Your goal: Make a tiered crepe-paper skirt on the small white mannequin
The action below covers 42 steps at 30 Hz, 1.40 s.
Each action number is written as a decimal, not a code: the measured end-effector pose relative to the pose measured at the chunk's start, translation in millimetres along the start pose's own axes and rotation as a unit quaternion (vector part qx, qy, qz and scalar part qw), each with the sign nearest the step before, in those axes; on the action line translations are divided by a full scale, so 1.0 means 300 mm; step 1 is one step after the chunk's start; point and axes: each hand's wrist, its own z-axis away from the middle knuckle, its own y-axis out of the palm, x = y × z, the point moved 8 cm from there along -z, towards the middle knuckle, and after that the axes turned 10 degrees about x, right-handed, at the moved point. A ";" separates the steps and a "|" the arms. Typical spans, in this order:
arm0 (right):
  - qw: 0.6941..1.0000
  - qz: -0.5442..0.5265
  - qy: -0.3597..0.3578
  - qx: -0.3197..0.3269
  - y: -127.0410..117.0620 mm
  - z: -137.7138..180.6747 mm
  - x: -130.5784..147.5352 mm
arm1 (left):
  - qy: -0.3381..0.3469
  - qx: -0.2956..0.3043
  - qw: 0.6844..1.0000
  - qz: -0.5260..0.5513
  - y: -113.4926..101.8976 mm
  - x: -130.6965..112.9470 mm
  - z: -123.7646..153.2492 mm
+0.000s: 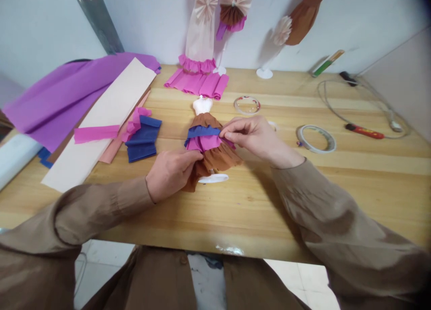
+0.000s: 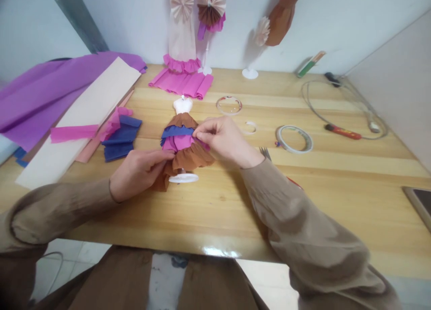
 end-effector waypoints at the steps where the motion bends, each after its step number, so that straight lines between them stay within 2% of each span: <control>1: 1.000 0.021 -0.007 0.001 0.000 0.003 0.010 | -0.002 -0.003 1.000 -0.009 0.003 0.004 0.003; 5: 0.989 0.135 -0.060 -0.002 -0.002 0.028 0.078 | 0.009 -0.034 0.999 -0.033 0.006 0.006 0.016; 7: 0.978 0.184 -0.094 0.023 0.013 0.041 0.115 | 0.017 -0.045 0.998 -0.040 0.005 0.005 0.020; 11: 0.963 0.225 -0.137 0.053 0.039 0.046 0.163 | 0.019 -0.050 0.997 -0.050 0.006 0.007 0.022; 16: 0.975 0.197 -0.098 -0.004 0.013 0.023 0.167 | 0.028 -0.050 0.996 -0.062 0.005 0.001 0.023; 20: 0.983 0.150 -0.095 -0.047 -0.001 0.020 0.161 | 0.044 -0.050 0.995 -0.076 0.004 -0.012 0.019; 27: 0.989 0.115 -0.065 -0.070 0.001 0.013 0.117 | 0.058 -0.043 0.994 -0.086 0.001 -0.025 0.018; 37: 0.991 0.097 -0.048 -0.082 0.000 0.013 0.098 | 0.118 -0.041 0.986 -0.109 -0.009 -0.070 0.003; 42: 0.991 0.094 -0.029 -0.088 -0.007 0.016 0.097 | 0.110 -0.038 0.986 -0.117 -0.013 -0.074 0.002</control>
